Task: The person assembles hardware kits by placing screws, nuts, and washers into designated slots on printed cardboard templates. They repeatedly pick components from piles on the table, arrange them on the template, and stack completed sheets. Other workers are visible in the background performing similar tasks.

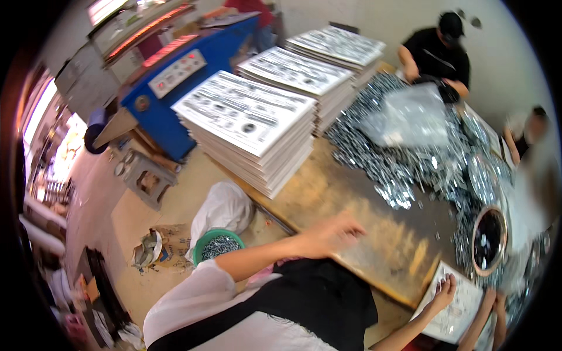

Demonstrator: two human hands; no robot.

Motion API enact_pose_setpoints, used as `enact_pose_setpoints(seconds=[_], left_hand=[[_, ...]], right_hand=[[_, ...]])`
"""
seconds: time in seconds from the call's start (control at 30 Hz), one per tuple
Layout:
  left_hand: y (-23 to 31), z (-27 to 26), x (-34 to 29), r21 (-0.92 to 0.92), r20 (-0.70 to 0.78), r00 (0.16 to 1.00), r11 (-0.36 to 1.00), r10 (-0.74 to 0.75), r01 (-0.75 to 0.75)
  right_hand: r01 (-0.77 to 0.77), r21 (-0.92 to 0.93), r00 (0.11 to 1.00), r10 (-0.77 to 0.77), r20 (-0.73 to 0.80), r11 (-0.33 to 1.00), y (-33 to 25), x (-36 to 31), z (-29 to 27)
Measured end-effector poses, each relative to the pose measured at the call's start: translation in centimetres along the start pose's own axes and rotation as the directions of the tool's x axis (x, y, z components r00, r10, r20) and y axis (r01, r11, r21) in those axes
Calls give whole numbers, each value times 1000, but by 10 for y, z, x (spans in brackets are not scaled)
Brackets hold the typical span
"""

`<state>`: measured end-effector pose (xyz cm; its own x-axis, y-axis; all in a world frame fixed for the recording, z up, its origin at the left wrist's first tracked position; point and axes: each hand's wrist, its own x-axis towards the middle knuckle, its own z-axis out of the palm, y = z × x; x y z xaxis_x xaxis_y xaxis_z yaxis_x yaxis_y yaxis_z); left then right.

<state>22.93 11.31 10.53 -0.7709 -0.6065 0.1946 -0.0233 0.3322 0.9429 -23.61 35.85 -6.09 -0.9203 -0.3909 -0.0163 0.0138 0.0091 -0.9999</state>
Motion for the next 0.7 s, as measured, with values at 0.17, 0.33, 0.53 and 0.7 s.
enact_pose_setpoints(seconds=[0.17,0.33,0.53,0.7], left_hand=[[-95,233,46,-297,744,667,879,-32,373],[-64,327,70,-138,884,315,450,-347,882],[-77,372,79,-90,827,327,467,-457,880],[-68,362,70,-105,759,437,572,-483,814]], right_hand=[[29,-129,924,-76,-375,991,-38,-67,-101],[45,-36,857,-57,-512,998,6,-109,-175],[-129,52,825,136,-548,990,26,-115,-212],[-186,82,760,196,-620,979,37,-76,-254]])
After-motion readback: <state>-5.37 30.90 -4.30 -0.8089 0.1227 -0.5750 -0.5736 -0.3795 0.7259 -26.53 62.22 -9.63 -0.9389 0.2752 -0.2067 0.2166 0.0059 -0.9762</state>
